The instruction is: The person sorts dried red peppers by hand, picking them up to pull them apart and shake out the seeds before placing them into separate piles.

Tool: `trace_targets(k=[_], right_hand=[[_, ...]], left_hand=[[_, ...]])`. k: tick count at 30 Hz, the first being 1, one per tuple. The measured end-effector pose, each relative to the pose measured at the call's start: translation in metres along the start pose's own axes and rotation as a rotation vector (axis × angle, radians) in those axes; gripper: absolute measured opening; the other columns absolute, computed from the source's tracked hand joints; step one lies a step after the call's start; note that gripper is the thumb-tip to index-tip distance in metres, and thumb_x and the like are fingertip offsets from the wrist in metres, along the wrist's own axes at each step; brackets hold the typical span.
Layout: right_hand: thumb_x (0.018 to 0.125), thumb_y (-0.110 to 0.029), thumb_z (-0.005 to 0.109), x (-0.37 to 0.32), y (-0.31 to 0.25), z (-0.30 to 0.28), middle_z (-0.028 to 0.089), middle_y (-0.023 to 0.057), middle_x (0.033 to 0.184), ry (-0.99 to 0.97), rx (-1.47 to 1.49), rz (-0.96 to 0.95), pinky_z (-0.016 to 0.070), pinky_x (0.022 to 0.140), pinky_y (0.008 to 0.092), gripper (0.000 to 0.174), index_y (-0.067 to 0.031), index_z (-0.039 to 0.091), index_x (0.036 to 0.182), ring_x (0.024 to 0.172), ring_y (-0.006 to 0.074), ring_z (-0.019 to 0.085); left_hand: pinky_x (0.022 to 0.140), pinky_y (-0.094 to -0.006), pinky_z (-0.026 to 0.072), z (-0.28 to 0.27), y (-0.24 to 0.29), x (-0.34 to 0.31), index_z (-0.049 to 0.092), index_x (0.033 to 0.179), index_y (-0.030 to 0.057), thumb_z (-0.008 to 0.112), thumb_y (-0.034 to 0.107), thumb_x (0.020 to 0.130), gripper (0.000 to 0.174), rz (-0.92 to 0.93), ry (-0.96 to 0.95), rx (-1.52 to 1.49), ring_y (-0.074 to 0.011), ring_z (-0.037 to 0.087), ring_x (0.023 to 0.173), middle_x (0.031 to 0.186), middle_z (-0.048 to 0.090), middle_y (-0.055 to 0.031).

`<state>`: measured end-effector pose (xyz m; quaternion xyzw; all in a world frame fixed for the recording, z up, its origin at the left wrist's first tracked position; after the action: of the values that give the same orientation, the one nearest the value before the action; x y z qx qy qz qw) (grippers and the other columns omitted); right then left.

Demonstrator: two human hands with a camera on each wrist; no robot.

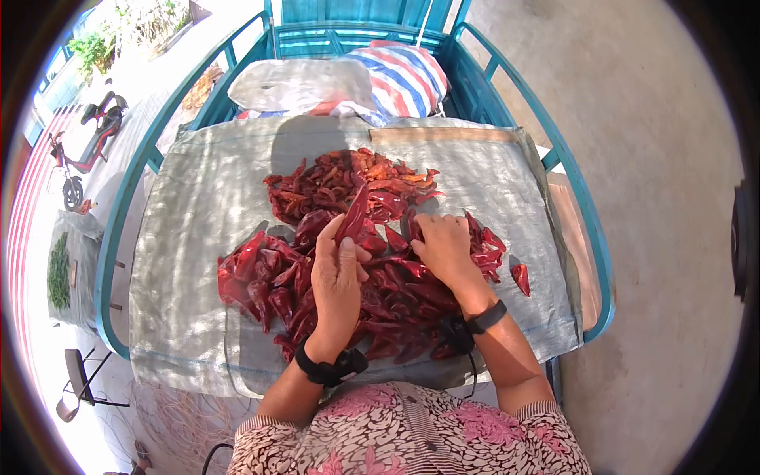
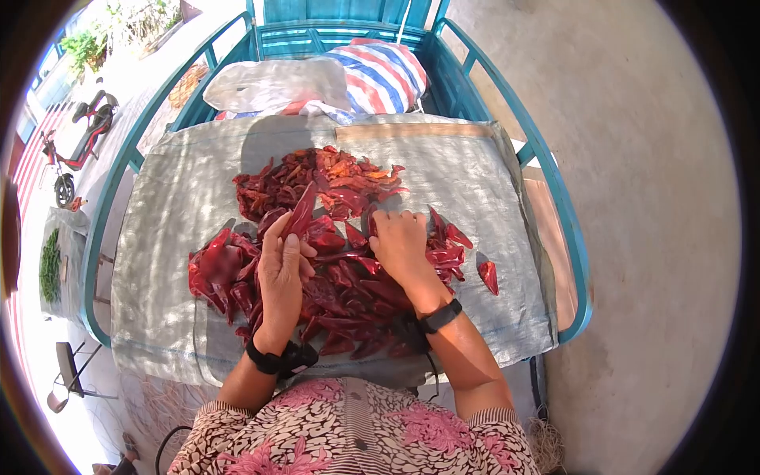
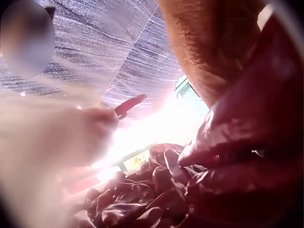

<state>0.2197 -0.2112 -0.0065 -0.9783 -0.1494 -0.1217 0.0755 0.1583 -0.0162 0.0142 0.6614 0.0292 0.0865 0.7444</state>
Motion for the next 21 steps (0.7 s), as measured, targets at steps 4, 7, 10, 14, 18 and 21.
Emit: trace_targets(k=[4, 7, 10, 14, 18, 21], right_hand=[[0.078, -0.022, 0.075, 0.005, 0.003, 0.003, 0.070, 0.0106, 0.100, -0.043, -0.010, -0.006, 0.0418, 0.091, 0.0470, 0.030, -0.0066, 0.069, 0.102, 0.099, 0.0325, 0.064], [0.079, -0.022, 0.072, 0.000, 0.022, 0.020, 0.070, 0.0097, 0.098, -0.109, -0.107, 0.191, 0.0419, 0.089, 0.0468, 0.024, -0.0074, 0.069, 0.097, 0.095, 0.0312, 0.065], [0.081, -0.023, 0.069, -0.007, 0.029, 0.013, 0.068, 0.0119, 0.097, -0.035, 0.037, 0.183, 0.0428, 0.088, 0.0485, 0.020, -0.0083, 0.069, 0.094, 0.093, 0.0312, 0.066], [0.081, -0.013, 0.070, -0.016, 0.054, -0.007, 0.065, 0.0125, 0.091, 0.080, 0.447, 0.331, 0.0499, 0.078, 0.0454, 0.013, -0.0064, 0.067, 0.092, 0.088, 0.0336, 0.065], [0.092, -0.008, 0.070, -0.034, 0.053, -0.031, 0.070, 0.0057, 0.089, 0.139, 1.046, 0.589, 0.0513, 0.065, 0.0308, 0.008, -0.0016, 0.065, 0.091, 0.074, 0.0127, 0.066], [0.099, -0.010, 0.068, -0.042, 0.029, -0.047, 0.069, 0.0017, 0.090, 0.221, 1.466, 0.567, 0.0480, 0.064, 0.0226, 0.008, -0.0024, 0.065, 0.099, 0.075, 0.0043, 0.060]], left_hand=[[0.069, -0.0221, 0.0499, 0.034, 0.005, 0.002, 0.041, 0.152, 0.0037, 0.050, 0.016, 0.109, 0.046, 0.058, -0.219, -0.047, -0.0079, 0.060, 0.079, 0.117, 0.063, -0.0082], [0.082, -0.0303, 0.0545, 0.060, 0.012, -0.007, 0.043, 0.149, 0.0018, 0.056, 0.017, 0.106, 0.048, 0.216, -0.438, 0.065, -0.0175, 0.067, 0.100, 0.141, 0.050, -0.0123], [0.080, -0.0294, 0.0538, 0.061, 0.009, -0.012, 0.049, 0.143, 0.0031, 0.057, 0.016, 0.106, 0.041, 0.374, -0.466, 0.141, -0.0182, 0.068, 0.099, 0.139, 0.051, -0.0126], [0.079, -0.0295, 0.0536, 0.054, -0.011, -0.012, 0.054, 0.134, 0.0010, 0.058, 0.013, 0.105, 0.032, 0.142, -0.462, 0.132, -0.0168, 0.067, 0.094, 0.120, 0.061, -0.0116], [0.078, -0.0279, 0.0530, 0.061, -0.025, -0.016, 0.052, 0.134, -0.0020, 0.063, 0.016, 0.103, 0.038, 0.135, -0.468, 0.110, -0.0152, 0.067, 0.089, 0.115, 0.064, -0.0114], [0.072, -0.0251, 0.0514, 0.073, -0.024, -0.025, 0.049, 0.136, -0.0022, 0.067, 0.022, 0.100, 0.047, -0.073, -0.484, 0.045, -0.0125, 0.066, 0.080, 0.112, 0.065, -0.0109]])
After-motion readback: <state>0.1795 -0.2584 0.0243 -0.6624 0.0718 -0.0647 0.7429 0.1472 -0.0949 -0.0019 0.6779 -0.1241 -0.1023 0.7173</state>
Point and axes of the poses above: each hand's wrist, its own x-axis towards the middle knuckle, its own z-axis out of the palm, y = z × x, the point moved 8 cm from there along x, towards the middle knuckle
